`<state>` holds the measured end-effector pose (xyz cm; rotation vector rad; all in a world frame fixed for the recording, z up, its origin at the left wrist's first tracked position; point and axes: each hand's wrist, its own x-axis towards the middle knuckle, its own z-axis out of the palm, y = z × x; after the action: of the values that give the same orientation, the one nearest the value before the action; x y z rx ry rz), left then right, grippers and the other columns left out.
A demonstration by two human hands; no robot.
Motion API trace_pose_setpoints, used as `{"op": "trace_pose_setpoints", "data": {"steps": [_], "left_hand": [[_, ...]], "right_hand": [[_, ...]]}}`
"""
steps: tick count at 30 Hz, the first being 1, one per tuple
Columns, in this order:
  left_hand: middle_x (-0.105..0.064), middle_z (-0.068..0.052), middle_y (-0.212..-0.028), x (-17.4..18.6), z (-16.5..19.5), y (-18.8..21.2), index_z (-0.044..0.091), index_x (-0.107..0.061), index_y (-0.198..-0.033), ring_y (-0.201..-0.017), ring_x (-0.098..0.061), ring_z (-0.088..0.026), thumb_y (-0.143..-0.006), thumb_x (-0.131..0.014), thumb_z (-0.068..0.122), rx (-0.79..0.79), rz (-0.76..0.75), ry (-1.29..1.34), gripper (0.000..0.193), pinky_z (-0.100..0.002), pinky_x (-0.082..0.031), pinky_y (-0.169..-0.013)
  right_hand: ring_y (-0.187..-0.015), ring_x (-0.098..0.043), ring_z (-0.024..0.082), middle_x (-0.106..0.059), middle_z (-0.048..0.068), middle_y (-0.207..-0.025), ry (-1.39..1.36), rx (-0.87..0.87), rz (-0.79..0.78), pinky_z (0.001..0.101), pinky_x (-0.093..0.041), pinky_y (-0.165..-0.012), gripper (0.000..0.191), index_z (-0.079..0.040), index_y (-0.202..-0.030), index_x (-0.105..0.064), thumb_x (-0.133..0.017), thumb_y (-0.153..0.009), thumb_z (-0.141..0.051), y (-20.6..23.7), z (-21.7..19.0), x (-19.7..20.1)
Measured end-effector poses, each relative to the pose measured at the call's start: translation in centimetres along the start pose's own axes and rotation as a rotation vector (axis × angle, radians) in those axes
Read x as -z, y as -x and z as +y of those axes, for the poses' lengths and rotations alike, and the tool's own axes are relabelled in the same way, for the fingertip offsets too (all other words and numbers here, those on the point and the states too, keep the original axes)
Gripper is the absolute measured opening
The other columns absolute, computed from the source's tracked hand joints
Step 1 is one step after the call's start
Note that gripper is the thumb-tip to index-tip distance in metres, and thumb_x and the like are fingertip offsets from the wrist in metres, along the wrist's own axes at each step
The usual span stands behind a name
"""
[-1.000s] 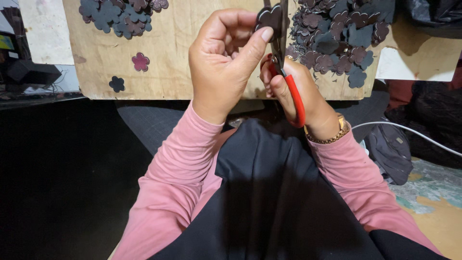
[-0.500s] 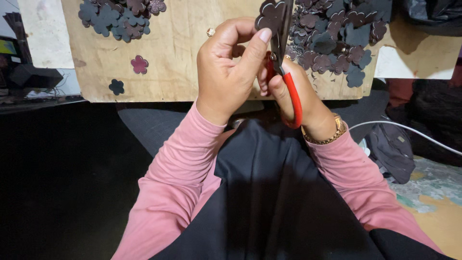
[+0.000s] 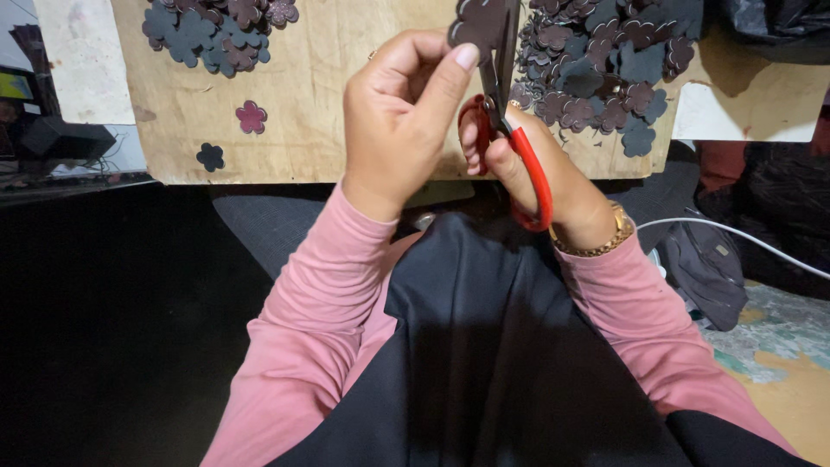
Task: The person uses red-handled scissors to trim the edges of small dark flower-shaped pieces. They hold each piece in the left hand and cut with the right hand, then place the trimmed pieces onto a wooden board with other similar pieces.
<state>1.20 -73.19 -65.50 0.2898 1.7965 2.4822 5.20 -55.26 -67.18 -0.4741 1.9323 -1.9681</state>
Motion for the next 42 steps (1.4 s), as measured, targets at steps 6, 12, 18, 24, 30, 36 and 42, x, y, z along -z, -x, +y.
{"op": "trace_pose_setpoints", "data": {"steps": [6, 12, 18, 24, 30, 36, 42], "left_hand": [[-0.062, 0.004, -0.082, 1.9, 0.6, -0.4, -0.002, -0.071, -0.098, -0.072, -0.050, -0.001, -0.104, -0.073, 0.009, 0.128, -0.015, -0.139, 0.012, -0.019, -0.039, -0.063], [-0.067, 0.004, -0.085, 2.6, 1.3, -0.2, -0.001, -0.070, -0.098, -0.076, -0.057, 0.000, -0.103, -0.072, 0.009, 0.138, -0.111, -0.136, 0.011, -0.018, -0.046, -0.067], [-0.068, 0.004, -0.084, 2.9, 1.4, -0.3, 0.000, -0.070, -0.095, -0.074, -0.057, 0.000, -0.102, -0.073, 0.008, 0.155, -0.120, -0.179, 0.011, -0.018, -0.045, -0.065], [-0.068, 0.004, -0.084, 2.9, 1.3, -0.1, -0.001, -0.070, -0.096, -0.075, -0.058, 0.000, -0.102, -0.073, 0.007, 0.137, -0.123, -0.177, 0.011, -0.018, -0.047, -0.066], [-0.069, 0.003, -0.085, 2.8, 1.1, -0.1, 0.000, -0.070, -0.097, -0.076, -0.059, -0.001, -0.103, -0.073, 0.008, 0.106, -0.114, -0.169, 0.010, -0.018, -0.048, -0.067], [-0.066, 0.004, -0.083, 2.5, 0.9, -0.1, -0.001, -0.070, -0.097, -0.075, -0.056, -0.001, -0.104, -0.073, 0.007, 0.096, -0.110, -0.184, 0.011, -0.019, -0.045, -0.066], [-0.069, 0.004, -0.084, 2.2, 1.1, -0.1, -0.001, -0.070, -0.098, -0.076, -0.060, -0.001, -0.102, -0.071, 0.006, 0.109, -0.104, -0.168, 0.008, -0.019, -0.049, -0.067]], "right_hand": [[-0.086, -0.054, 0.011, -0.053, 0.001, -0.096, 0.069, -0.006, -0.087, 0.0260, -0.048, -0.078, 0.069, -0.005, -0.111, -0.052, -0.048, -0.102, -0.073, 0.1, -0.7, 0.8], [-0.089, -0.056, 0.012, -0.055, 0.002, -0.102, 0.111, -0.031, -0.086, 0.0270, -0.050, -0.078, 0.072, -0.002, -0.119, -0.053, -0.053, -0.100, -0.072, 0.3, -0.6, 0.8], [-0.087, -0.055, 0.011, -0.057, 0.002, -0.099, 0.184, -0.016, -0.091, 0.0268, -0.050, -0.077, 0.072, -0.002, -0.117, -0.055, -0.052, -0.101, -0.072, 0.3, -0.3, 1.1], [-0.080, -0.052, 0.011, -0.054, 0.001, -0.090, 0.211, -0.034, -0.073, 0.0262, -0.046, -0.072, 0.072, -0.003, -0.110, -0.056, -0.050, -0.099, -0.074, 0.5, -0.4, 1.0], [-0.079, -0.053, 0.009, -0.053, 0.000, -0.090, 0.091, -0.035, -0.065, 0.0241, -0.048, -0.072, 0.073, -0.005, -0.105, -0.053, -0.049, -0.098, -0.077, 0.3, -0.4, 0.4], [-0.082, -0.052, 0.010, -0.052, 0.001, -0.093, 0.048, -0.030, -0.059, 0.0249, -0.047, -0.075, 0.075, -0.003, -0.106, -0.052, -0.051, -0.098, -0.077, 0.0, -0.1, -0.2], [-0.083, -0.054, 0.010, -0.052, 0.001, -0.095, 0.103, -0.027, -0.031, 0.0251, -0.049, -0.075, 0.075, -0.004, -0.105, -0.052, -0.048, -0.098, -0.079, 0.1, -0.2, 0.0]]}}
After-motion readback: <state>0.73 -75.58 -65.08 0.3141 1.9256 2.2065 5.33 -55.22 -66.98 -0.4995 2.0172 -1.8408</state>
